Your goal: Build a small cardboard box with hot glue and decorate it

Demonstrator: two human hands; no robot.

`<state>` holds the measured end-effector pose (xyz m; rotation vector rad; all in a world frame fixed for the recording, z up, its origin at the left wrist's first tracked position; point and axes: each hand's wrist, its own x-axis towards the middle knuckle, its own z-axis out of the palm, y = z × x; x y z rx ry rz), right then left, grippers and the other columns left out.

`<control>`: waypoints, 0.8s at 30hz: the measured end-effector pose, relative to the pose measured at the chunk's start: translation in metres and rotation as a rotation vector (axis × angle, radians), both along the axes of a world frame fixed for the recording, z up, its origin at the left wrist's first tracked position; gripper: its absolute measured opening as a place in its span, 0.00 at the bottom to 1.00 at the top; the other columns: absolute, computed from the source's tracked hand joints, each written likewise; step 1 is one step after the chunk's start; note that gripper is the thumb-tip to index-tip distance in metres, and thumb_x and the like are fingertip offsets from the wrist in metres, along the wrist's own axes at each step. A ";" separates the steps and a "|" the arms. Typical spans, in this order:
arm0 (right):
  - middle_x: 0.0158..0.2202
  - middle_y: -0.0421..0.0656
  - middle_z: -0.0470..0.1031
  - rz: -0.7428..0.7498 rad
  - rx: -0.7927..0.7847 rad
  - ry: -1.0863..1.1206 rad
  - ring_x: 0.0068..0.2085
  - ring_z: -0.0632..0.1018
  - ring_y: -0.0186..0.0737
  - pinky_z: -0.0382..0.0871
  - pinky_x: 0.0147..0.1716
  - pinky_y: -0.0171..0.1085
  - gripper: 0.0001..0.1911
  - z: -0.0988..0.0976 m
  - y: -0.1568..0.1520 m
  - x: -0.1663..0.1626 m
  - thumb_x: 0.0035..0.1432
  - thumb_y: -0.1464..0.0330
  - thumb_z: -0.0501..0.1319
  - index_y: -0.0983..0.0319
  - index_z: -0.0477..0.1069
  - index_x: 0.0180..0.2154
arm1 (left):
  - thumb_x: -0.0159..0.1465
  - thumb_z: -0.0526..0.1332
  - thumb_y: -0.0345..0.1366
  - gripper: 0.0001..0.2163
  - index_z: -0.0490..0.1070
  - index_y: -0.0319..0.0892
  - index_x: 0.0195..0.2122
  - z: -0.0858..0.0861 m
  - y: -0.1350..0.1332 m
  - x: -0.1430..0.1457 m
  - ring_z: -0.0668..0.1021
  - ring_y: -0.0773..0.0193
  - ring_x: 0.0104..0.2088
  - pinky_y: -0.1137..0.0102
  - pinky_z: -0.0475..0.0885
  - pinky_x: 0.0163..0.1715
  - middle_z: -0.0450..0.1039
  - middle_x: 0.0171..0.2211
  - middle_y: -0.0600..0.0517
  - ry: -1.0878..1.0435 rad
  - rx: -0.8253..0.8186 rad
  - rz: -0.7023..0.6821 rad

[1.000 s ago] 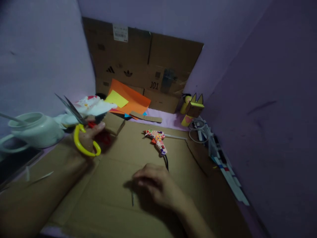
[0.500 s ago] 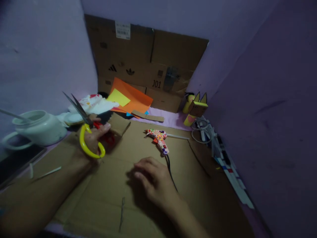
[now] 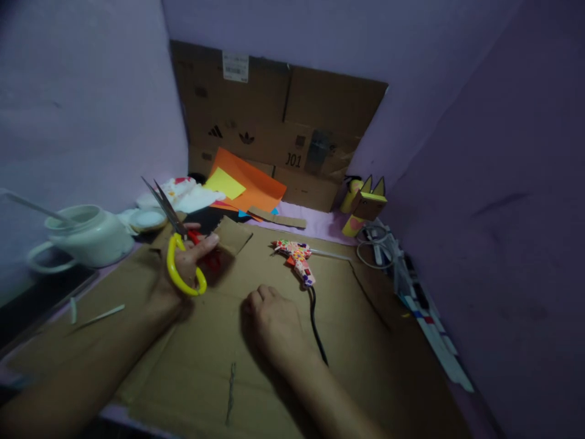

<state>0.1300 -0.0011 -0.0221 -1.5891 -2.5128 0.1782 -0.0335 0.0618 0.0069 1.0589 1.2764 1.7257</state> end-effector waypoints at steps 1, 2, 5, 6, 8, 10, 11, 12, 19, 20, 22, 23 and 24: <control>0.35 0.46 0.74 0.021 0.003 -0.011 0.35 0.73 0.41 0.59 0.27 0.35 0.08 0.001 0.001 0.000 0.60 0.74 0.54 0.63 0.71 0.36 | 0.46 0.69 0.37 0.20 0.65 0.42 0.39 0.000 0.000 0.001 0.73 0.69 0.21 0.74 0.68 0.23 0.68 0.23 0.59 -0.009 -0.006 -0.003; 0.35 0.46 0.73 0.045 0.006 -0.020 0.35 0.73 0.41 0.58 0.27 0.35 0.08 0.002 0.001 -0.001 0.59 0.75 0.53 0.63 0.70 0.36 | 0.45 0.69 0.37 0.20 0.65 0.42 0.38 0.001 -0.001 0.002 0.73 0.69 0.22 0.74 0.68 0.24 0.68 0.23 0.59 -0.015 -0.012 -0.008; 0.34 0.46 0.72 0.111 0.014 -0.035 0.34 0.72 0.41 0.57 0.27 0.36 0.08 0.004 0.003 -0.001 0.58 0.76 0.52 0.64 0.69 0.36 | 0.45 0.70 0.37 0.21 0.65 0.42 0.39 -0.001 -0.001 0.004 0.73 0.69 0.23 0.73 0.68 0.25 0.69 0.24 0.58 -0.026 -0.019 -0.015; 0.34 0.46 0.72 0.130 0.017 -0.035 0.34 0.71 0.41 0.57 0.28 0.36 0.07 0.005 0.003 -0.001 0.58 0.75 0.53 0.64 0.68 0.35 | 0.44 0.70 0.38 0.22 0.65 0.42 0.39 -0.002 -0.001 0.004 0.73 0.69 0.23 0.73 0.68 0.26 0.70 0.24 0.58 -0.026 -0.019 -0.013; 0.34 0.47 0.71 0.171 0.020 -0.038 0.34 0.70 0.41 0.57 0.28 0.36 0.05 0.005 0.002 0.003 0.56 0.74 0.55 0.64 0.67 0.34 | 0.45 0.70 0.38 0.22 0.66 0.42 0.39 -0.005 -0.002 0.005 0.74 0.68 0.24 0.72 0.68 0.27 0.71 0.26 0.57 -0.012 -0.009 0.001; 0.33 0.46 0.71 0.234 0.005 0.028 0.35 0.70 0.41 0.58 0.30 0.36 0.02 0.003 0.001 0.011 0.54 0.73 0.56 0.63 0.66 0.33 | 0.46 0.70 0.38 0.21 0.66 0.42 0.40 -0.009 -0.001 0.004 0.74 0.67 0.25 0.72 0.68 0.28 0.72 0.27 0.56 0.014 0.007 0.007; 0.32 0.45 0.70 0.254 -0.014 0.104 0.34 0.70 0.41 0.59 0.30 0.35 0.02 0.002 0.000 0.017 0.55 0.73 0.55 0.62 0.65 0.32 | 0.46 0.70 0.38 0.21 0.66 0.42 0.40 -0.010 -0.001 0.004 0.74 0.67 0.25 0.71 0.68 0.28 0.72 0.27 0.56 0.025 0.012 0.008; 0.31 0.44 0.70 0.259 -0.041 0.221 0.33 0.69 0.39 0.60 0.31 0.35 0.03 0.000 0.000 0.022 0.57 0.73 0.53 0.62 0.64 0.31 | 0.45 0.70 0.38 0.21 0.66 0.42 0.40 -0.011 -0.001 0.003 0.75 0.67 0.25 0.71 0.68 0.28 0.72 0.27 0.56 0.030 0.015 0.011; 0.33 0.43 0.72 0.241 -0.087 0.523 0.33 0.73 0.36 0.63 0.32 0.33 0.04 -0.010 0.002 0.034 0.57 0.74 0.56 0.61 0.68 0.31 | 0.45 0.70 0.38 0.21 0.66 0.43 0.39 -0.009 0.000 0.003 0.75 0.66 0.26 0.71 0.69 0.29 0.71 0.27 0.56 0.043 0.009 0.006; 0.34 0.42 0.73 0.249 -0.090 0.493 0.34 0.73 0.36 0.63 0.33 0.33 0.05 -0.011 0.002 0.032 0.58 0.73 0.56 0.60 0.70 0.32 | 0.45 0.70 0.38 0.21 0.66 0.43 0.39 -0.008 -0.001 0.004 0.75 0.67 0.25 0.71 0.69 0.29 0.71 0.27 0.56 0.036 0.009 -0.004; 0.35 0.42 0.74 0.243 -0.094 0.430 0.36 0.74 0.36 0.63 0.35 0.33 0.06 -0.011 0.002 0.027 0.58 0.72 0.57 0.59 0.72 0.34 | 0.46 0.70 0.38 0.21 0.65 0.43 0.40 -0.006 -0.002 0.005 0.74 0.67 0.25 0.71 0.69 0.29 0.70 0.27 0.57 0.021 0.011 -0.024; 0.35 0.42 0.74 0.236 -0.100 0.400 0.36 0.75 0.36 0.63 0.35 0.32 0.06 -0.010 0.001 0.025 0.59 0.71 0.57 0.59 0.73 0.34 | 0.46 0.70 0.37 0.22 0.65 0.43 0.41 -0.005 -0.002 0.005 0.74 0.68 0.25 0.71 0.69 0.29 0.70 0.27 0.57 0.016 0.008 -0.028; 0.34 0.41 0.74 0.231 -0.107 0.368 0.35 0.75 0.36 0.63 0.35 0.32 0.05 -0.009 0.001 0.022 0.59 0.71 0.57 0.59 0.73 0.34 | 0.46 0.70 0.37 0.22 0.64 0.43 0.41 -0.005 -0.002 0.006 0.74 0.68 0.24 0.72 0.69 0.28 0.70 0.27 0.57 0.014 0.003 -0.026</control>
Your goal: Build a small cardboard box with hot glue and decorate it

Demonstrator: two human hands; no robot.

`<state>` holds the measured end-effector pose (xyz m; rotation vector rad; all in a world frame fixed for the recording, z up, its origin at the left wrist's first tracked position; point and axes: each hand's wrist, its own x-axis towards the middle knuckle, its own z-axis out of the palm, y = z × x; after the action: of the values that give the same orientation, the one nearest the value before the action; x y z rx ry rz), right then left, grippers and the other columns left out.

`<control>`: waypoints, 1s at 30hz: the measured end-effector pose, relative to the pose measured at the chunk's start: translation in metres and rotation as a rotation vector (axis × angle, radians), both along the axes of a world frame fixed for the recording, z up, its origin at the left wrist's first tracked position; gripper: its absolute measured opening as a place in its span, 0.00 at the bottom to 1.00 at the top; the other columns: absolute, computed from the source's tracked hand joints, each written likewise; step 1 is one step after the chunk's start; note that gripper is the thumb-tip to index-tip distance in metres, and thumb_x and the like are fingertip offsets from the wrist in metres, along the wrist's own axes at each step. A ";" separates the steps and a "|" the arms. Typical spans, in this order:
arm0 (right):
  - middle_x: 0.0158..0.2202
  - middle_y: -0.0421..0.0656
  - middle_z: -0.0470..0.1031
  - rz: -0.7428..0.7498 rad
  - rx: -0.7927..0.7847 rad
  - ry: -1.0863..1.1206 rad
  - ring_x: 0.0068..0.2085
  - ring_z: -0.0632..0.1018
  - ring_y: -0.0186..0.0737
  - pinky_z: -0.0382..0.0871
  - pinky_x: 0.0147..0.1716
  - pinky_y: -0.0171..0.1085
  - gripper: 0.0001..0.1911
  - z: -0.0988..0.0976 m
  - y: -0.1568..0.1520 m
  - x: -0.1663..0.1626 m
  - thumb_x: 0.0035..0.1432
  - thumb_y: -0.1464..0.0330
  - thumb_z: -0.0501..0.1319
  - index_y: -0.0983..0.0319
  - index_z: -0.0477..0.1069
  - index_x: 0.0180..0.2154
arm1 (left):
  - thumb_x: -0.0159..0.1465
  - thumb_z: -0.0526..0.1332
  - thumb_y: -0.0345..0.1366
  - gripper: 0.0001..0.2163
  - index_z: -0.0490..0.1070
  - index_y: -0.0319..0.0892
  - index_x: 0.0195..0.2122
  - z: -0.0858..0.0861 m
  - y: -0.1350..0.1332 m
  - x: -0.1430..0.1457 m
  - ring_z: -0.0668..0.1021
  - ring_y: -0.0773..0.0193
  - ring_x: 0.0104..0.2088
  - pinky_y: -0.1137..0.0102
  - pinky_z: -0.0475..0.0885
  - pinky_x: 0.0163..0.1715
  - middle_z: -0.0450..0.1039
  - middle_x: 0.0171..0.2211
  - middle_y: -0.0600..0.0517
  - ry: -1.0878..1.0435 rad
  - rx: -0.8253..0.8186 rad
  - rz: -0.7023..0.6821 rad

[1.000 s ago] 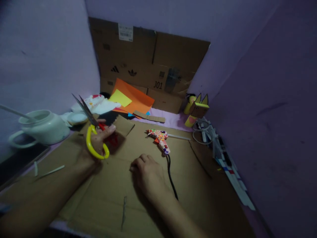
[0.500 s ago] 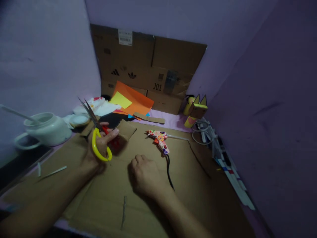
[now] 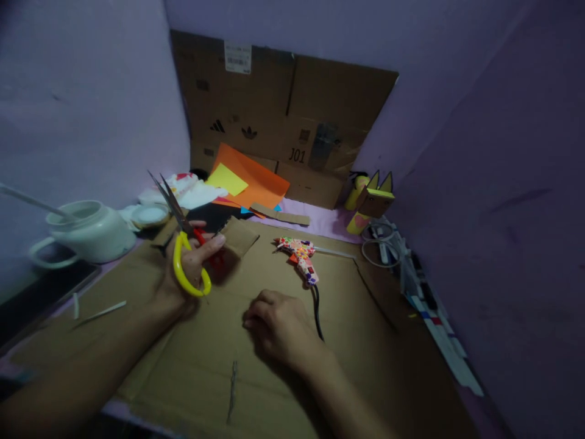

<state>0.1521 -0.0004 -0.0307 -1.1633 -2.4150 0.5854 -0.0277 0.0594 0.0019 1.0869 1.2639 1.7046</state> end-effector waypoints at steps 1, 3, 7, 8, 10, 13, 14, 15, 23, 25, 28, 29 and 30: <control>0.34 0.41 0.74 -0.006 0.002 -0.037 0.35 0.75 0.36 0.62 0.34 0.32 0.05 0.002 -0.001 -0.003 0.59 0.71 0.57 0.59 0.72 0.34 | 0.46 0.70 0.37 0.22 0.64 0.43 0.41 0.000 0.000 0.000 0.74 0.68 0.24 0.72 0.69 0.28 0.70 0.27 0.57 -0.001 -0.004 0.002; 0.32 0.42 0.73 -0.025 0.030 -0.127 0.34 0.74 0.37 0.61 0.31 0.33 0.05 0.006 -0.003 -0.009 0.57 0.72 0.56 0.61 0.71 0.33 | 0.45 0.70 0.37 0.23 0.64 0.43 0.41 -0.001 0.000 0.001 0.74 0.68 0.24 0.72 0.69 0.27 0.70 0.27 0.56 -0.004 -0.001 0.003; 0.31 0.45 0.71 0.008 0.099 -0.281 0.30 0.71 0.39 0.58 0.28 0.35 0.02 0.013 -0.008 -0.016 0.52 0.73 0.57 0.63 0.67 0.31 | 0.46 0.70 0.37 0.22 0.65 0.43 0.41 -0.002 -0.002 0.002 0.74 0.67 0.25 0.71 0.70 0.29 0.70 0.27 0.56 0.011 -0.003 -0.005; 0.31 0.45 0.71 0.044 0.086 -0.253 0.30 0.70 0.39 0.59 0.28 0.36 0.02 0.014 -0.009 -0.015 0.51 0.73 0.57 0.63 0.67 0.31 | 0.46 0.70 0.37 0.22 0.65 0.43 0.41 -0.002 -0.002 0.002 0.74 0.67 0.25 0.71 0.70 0.28 0.70 0.27 0.56 0.007 -0.010 -0.004; 0.29 0.43 0.70 0.100 0.000 -0.064 0.30 0.69 0.38 0.60 0.30 0.36 0.01 0.014 -0.010 -0.007 0.53 0.72 0.55 0.62 0.65 0.29 | 0.45 0.70 0.37 0.22 0.65 0.43 0.41 -0.002 -0.003 0.002 0.74 0.67 0.24 0.71 0.69 0.27 0.70 0.27 0.56 -0.005 -0.014 -0.002; 0.29 0.42 0.69 0.002 -0.176 0.438 0.30 0.70 0.37 0.64 0.31 0.35 0.08 0.012 -0.008 0.010 0.59 0.68 0.52 0.60 0.61 0.28 | 0.46 0.69 0.38 0.22 0.65 0.43 0.41 -0.003 -0.002 0.000 0.74 0.67 0.25 0.71 0.69 0.28 0.71 0.27 0.55 0.025 0.001 0.003; 0.29 0.41 0.69 -0.044 -0.223 0.581 0.30 0.70 0.36 0.64 0.30 0.34 0.09 0.012 -0.007 0.015 0.60 0.66 0.53 0.60 0.60 0.28 | 0.47 0.69 0.38 0.21 0.65 0.43 0.41 -0.003 -0.001 -0.001 0.75 0.66 0.26 0.70 0.69 0.29 0.71 0.28 0.55 0.040 0.003 0.001; 0.28 0.41 0.70 -0.084 -0.260 0.682 0.28 0.71 0.35 0.65 0.29 0.34 0.09 0.012 -0.007 0.019 0.59 0.65 0.55 0.60 0.60 0.27 | 0.47 0.69 0.39 0.22 0.65 0.43 0.41 -0.003 -0.001 -0.001 0.75 0.66 0.26 0.70 0.69 0.29 0.71 0.28 0.55 0.050 0.000 0.002; 0.34 0.43 0.77 0.295 -0.254 0.222 0.34 0.76 0.37 0.67 0.35 0.33 0.09 0.024 -0.024 0.005 0.56 0.73 0.60 0.59 0.74 0.40 | 0.45 0.69 0.38 0.21 0.65 0.44 0.40 0.000 -0.002 -0.001 0.75 0.65 0.26 0.69 0.70 0.30 0.71 0.28 0.55 0.007 -0.011 -0.006; 0.35 0.44 0.77 0.397 -0.225 0.069 0.36 0.76 0.38 0.67 0.37 0.34 0.12 0.026 -0.027 0.000 0.57 0.73 0.59 0.58 0.74 0.42 | 0.45 0.69 0.38 0.21 0.65 0.45 0.39 0.000 -0.002 -0.001 0.75 0.65 0.26 0.69 0.70 0.30 0.71 0.28 0.55 0.004 -0.008 -0.012; 0.32 0.42 0.76 0.425 -0.201 -0.026 0.35 0.75 0.37 0.66 0.38 0.34 0.07 0.026 -0.028 -0.004 0.57 0.73 0.59 0.60 0.75 0.35 | 0.46 0.69 0.38 0.20 0.65 0.44 0.39 0.000 -0.003 0.000 0.75 0.66 0.25 0.70 0.70 0.29 0.70 0.27 0.55 -0.003 -0.008 -0.006; 0.31 0.42 0.76 0.422 -0.201 -0.035 0.35 0.75 0.37 0.66 0.39 0.34 0.05 0.025 -0.028 -0.005 0.56 0.74 0.60 0.61 0.75 0.32 | 0.46 0.69 0.38 0.20 0.65 0.44 0.39 0.000 -0.003 0.000 0.75 0.66 0.25 0.70 0.70 0.28 0.70 0.27 0.55 -0.009 -0.010 -0.005; 0.31 0.42 0.76 0.413 -0.200 -0.043 0.35 0.75 0.37 0.65 0.40 0.34 0.05 0.025 -0.028 -0.006 0.55 0.74 0.60 0.61 0.74 0.30 | 0.46 0.70 0.38 0.20 0.65 0.44 0.38 -0.001 -0.003 0.000 0.75 0.66 0.25 0.70 0.70 0.28 0.70 0.27 0.55 -0.014 -0.011 -0.003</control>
<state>0.1460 -0.0283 -0.0056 -0.7494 -2.7011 0.9541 -0.0274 0.0563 0.0011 1.0685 1.2608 1.6986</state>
